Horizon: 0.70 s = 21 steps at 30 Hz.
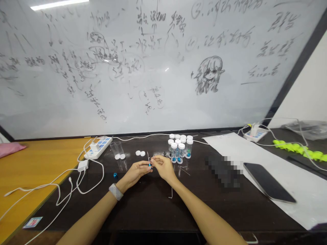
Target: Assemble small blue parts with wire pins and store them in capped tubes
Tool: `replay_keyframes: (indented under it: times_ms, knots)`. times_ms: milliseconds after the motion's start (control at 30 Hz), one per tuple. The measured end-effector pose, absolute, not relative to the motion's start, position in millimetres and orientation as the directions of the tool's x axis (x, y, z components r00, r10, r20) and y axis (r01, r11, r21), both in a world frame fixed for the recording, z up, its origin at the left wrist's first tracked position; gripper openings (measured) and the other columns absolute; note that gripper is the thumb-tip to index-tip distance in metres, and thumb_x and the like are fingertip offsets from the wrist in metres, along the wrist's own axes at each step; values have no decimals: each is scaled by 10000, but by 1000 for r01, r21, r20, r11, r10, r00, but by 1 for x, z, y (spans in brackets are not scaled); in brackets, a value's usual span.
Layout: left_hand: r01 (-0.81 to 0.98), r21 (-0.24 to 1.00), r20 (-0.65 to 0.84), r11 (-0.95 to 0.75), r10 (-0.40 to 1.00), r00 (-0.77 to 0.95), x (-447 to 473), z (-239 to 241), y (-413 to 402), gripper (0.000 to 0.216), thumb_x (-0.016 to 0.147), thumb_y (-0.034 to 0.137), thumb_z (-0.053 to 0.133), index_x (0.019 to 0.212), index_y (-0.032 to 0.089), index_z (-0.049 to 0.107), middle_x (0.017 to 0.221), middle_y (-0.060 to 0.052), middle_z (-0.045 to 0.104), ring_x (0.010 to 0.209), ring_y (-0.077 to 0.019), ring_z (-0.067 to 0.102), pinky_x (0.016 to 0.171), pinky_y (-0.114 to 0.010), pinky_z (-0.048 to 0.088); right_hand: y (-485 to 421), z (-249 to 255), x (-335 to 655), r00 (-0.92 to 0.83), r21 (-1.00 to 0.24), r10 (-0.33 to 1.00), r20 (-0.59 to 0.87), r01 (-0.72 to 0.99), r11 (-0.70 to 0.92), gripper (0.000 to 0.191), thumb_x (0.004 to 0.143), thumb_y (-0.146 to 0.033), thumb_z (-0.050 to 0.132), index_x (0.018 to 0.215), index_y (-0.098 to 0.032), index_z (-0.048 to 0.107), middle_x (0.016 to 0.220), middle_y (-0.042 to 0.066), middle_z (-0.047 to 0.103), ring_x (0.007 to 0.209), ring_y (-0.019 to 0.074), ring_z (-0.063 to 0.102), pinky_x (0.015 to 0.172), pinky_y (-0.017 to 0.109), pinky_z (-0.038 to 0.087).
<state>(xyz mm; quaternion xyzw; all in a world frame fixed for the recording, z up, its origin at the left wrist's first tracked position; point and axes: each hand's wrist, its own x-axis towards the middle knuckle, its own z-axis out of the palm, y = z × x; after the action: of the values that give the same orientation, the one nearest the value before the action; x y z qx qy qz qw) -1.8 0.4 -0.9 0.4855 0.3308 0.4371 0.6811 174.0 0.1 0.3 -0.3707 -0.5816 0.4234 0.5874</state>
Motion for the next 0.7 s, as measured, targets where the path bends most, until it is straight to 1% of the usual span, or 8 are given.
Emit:
replay_keyframes:
  times_ms: [167, 433, 700]
  knots:
    - [-273, 950, -34, 152, 918, 394, -2, -1, 0, 458, 633, 243, 895, 1031, 103, 718, 904, -113, 765, 827, -194, 728, 880, -314, 531, 2, -4, 175, -60, -922, 920, 386, -11, 386, 328, 786, -478, 717, 882, -165, 700, 825, 81, 748, 746, 225, 724, 725, 359, 605]
    - [-277, 951, -27, 141, 925, 380, -2, -2, 1, 449, 631, 247, 895, 1019, 104, 720, 878, -105, 764, 820, -191, 725, 875, -319, 533, -5, -2, 176, -92, -876, 880, 466, 93, 474, 232, 856, -412, 652, 908, -193, 707, 865, 61, 759, 784, 234, 738, 734, 362, 614]
    - [-268, 956, -15, 117, 935, 353, 0, 2, -1, 447, 632, 253, 894, 1012, 96, 718, 872, -111, 765, 818, -187, 721, 856, -305, 535, -10, -1, 173, -40, -842, 863, 504, 200, 501, 201, 857, -399, 647, 880, -210, 710, 862, 61, 765, 775, 250, 746, 712, 369, 630]
